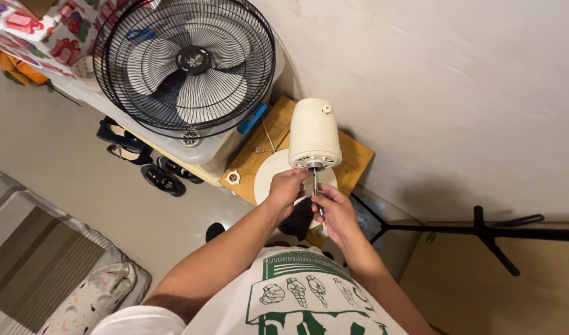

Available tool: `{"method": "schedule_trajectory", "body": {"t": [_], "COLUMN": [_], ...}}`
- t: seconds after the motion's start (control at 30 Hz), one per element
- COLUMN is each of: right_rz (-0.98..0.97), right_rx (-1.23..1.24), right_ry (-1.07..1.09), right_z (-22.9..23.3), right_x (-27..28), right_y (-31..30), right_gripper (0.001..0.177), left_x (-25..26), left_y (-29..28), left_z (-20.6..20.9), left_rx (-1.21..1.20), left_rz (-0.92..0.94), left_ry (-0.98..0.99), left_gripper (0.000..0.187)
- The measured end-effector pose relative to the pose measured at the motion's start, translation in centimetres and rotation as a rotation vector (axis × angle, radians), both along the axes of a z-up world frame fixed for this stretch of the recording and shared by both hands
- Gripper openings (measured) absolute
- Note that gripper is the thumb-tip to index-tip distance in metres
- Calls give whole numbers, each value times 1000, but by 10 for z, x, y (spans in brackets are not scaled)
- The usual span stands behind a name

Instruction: The person uses a screwdriver to remove screws from the back of a white pedestal fan head, then detaches the rear cover and housing to expose the motor. The person places the removed parts on the table and sprays a liquid onto the exposed motor.

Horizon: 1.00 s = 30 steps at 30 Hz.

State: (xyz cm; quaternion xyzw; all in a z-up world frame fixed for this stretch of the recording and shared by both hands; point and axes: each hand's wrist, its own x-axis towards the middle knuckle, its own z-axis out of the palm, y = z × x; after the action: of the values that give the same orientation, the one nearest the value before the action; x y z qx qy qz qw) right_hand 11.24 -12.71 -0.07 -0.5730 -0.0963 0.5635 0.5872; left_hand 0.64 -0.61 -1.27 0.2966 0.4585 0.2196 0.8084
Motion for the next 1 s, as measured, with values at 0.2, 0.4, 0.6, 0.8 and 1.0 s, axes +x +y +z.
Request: {"method": "schedule_trajectory", "body": {"t": [0.2, 0.4, 0.6, 0.8, 1.0], "right_rz": [-26, -36, -28, 26, 23], "right_rx": [14, -20, -25, -42, -65], "right_ry": [71, -117, -430, -604, -567], "right_z": [-3, -4, 2, 10, 10], "right_x": [1, 3, -1, -1, -2], "right_y": [7, 9, 12, 10, 11], "right_gripper": [27, 21, 23, 27, 22], "left_x": [1, 0, -2, -3, -3], "left_y": [2, 2, 5, 8, 9], "left_z": [-6, -6, 0, -4, -7], "left_rx": [3, -43, -208, -262, -268], "left_rz": [-4, -7, -16, -37, -40], "left_ry": [10, -58, -87, -146, -153], "left_gripper": [13, 11, 11, 10, 13]}}
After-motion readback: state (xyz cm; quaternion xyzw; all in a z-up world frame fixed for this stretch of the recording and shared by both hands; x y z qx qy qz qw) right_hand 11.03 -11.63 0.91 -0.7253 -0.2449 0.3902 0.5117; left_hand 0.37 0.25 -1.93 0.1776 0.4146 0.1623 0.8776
